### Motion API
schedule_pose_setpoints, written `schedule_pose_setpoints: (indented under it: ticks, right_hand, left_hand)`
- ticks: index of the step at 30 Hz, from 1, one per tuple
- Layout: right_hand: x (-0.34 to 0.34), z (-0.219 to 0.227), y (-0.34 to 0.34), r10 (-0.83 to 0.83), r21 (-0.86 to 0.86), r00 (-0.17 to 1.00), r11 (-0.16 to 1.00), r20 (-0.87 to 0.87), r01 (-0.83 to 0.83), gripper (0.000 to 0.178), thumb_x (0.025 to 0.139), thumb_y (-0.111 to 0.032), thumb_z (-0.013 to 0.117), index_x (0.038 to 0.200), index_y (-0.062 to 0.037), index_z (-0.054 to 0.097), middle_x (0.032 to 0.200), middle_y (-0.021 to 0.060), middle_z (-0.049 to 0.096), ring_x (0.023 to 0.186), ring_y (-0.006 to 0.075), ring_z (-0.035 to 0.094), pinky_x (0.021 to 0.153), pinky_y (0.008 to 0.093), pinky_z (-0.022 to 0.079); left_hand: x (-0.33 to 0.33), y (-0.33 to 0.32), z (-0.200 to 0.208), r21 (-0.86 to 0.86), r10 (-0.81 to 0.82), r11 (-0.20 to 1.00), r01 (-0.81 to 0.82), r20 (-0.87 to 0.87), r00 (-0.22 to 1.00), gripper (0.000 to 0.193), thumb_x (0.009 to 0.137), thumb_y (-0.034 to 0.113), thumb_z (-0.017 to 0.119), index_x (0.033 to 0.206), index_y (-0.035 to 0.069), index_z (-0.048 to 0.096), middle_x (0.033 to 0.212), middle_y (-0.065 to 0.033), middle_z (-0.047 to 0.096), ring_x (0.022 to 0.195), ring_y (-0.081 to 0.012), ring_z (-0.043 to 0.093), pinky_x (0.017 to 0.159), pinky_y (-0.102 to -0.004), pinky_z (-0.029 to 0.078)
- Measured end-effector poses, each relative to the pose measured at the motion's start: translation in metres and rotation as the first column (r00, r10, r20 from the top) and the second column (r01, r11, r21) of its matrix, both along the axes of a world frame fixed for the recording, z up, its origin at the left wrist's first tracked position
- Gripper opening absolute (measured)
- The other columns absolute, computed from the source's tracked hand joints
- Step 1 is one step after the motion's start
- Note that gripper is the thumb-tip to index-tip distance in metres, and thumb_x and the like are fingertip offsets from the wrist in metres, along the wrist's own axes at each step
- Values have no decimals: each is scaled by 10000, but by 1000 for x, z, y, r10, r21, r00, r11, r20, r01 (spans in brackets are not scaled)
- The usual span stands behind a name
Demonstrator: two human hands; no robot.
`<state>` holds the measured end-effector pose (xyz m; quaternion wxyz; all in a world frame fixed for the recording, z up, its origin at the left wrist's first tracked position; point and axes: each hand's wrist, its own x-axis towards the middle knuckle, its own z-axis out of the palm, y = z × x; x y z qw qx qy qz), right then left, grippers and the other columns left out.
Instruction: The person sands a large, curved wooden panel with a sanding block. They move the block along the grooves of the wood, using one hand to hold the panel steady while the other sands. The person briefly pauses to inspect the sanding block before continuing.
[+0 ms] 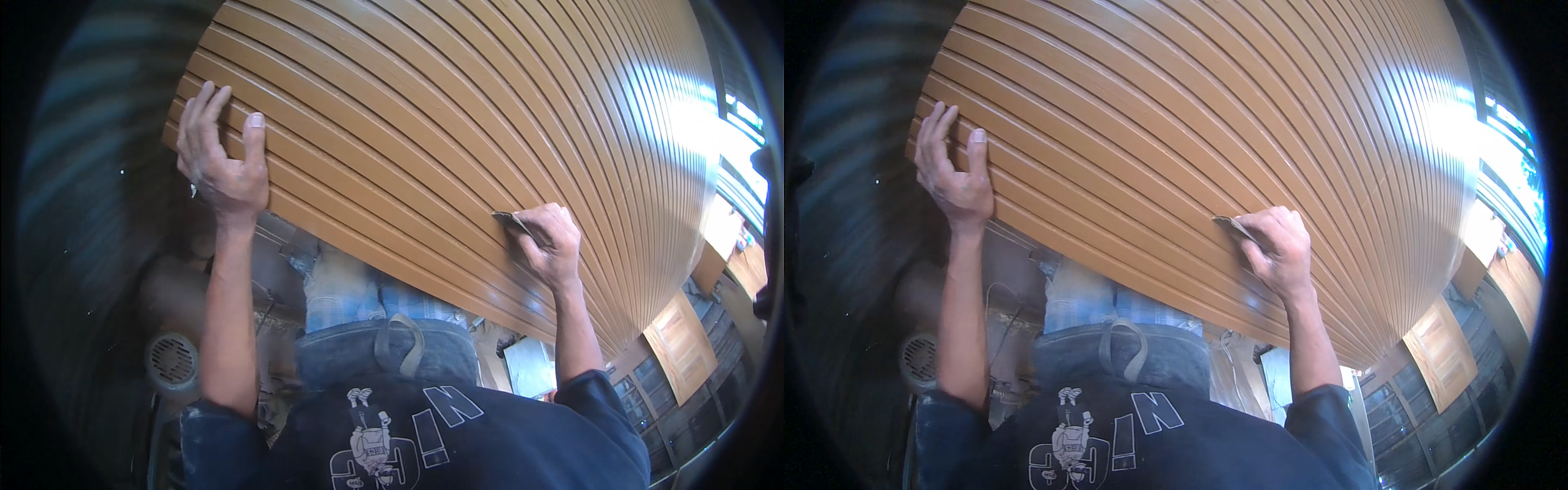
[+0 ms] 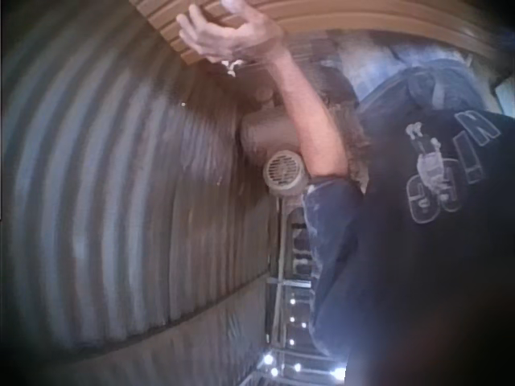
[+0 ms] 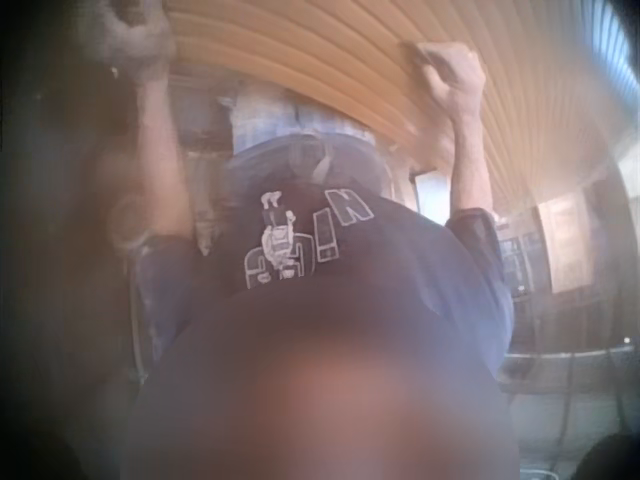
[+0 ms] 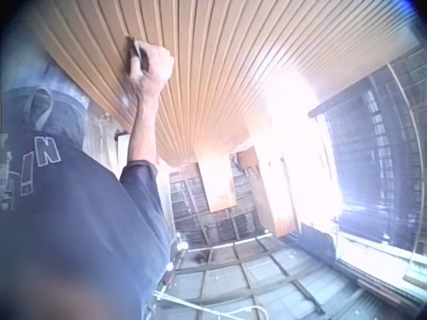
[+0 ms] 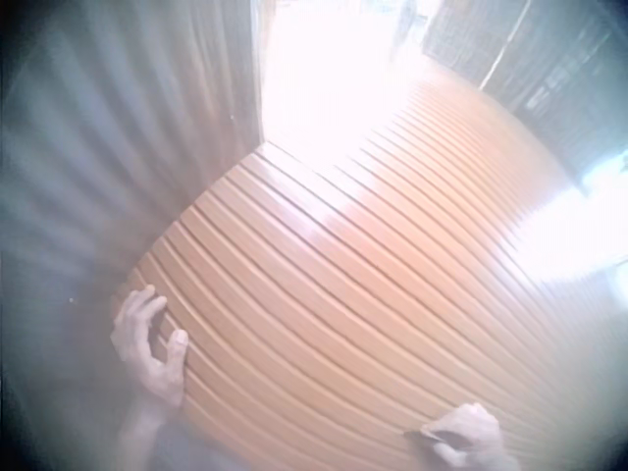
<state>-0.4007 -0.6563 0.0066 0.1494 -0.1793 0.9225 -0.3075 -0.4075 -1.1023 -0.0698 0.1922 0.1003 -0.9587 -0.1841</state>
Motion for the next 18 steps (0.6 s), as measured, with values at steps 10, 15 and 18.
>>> schedule_pose_setpoints:
  ticks: [10, 15, 18]
  right_hand:
    - [-12, -14, -33, 34, -51, 990, 998, -134, -41, 293, 715, -21, 831, 989, -117, 792, 844, 45, 703, 753, 233, 640, 721, 368, 431]
    - [-33, -20, -85, 22, -58, 979, 998, -205, -35, 276, 733, -30, 838, 989, -121, 788, 784, 39, 636, 718, 226, 595, 715, 370, 406]
    - [-51, -24, -127, 6, -110, 966, 993, -260, -36, 250, 752, -42, 845, 982, -118, 781, 790, 39, 637, 730, 225, 598, 726, 368, 406]
  left_hand:
    - [0, 1, 2, -22, 15, 1000, -15, 26, 1000, 482, 978, 326, 744, 1416, 144, 657, 1515, -79, 625, 1453, -351, 518, 1198, -533, 366]
    - [-1, 4, 3, 0, 41, 999, -41, 32, 999, 507, 960, 341, 750, 1418, 145, 653, 1520, -75, 619, 1464, -348, 502, 1199, -540, 358]
    - [-1, 4, 3, 13, 67, 998, -67, 44, 997, 518, 952, 359, 749, 1416, 149, 656, 1520, -62, 618, 1471, -344, 490, 1202, -545, 350]
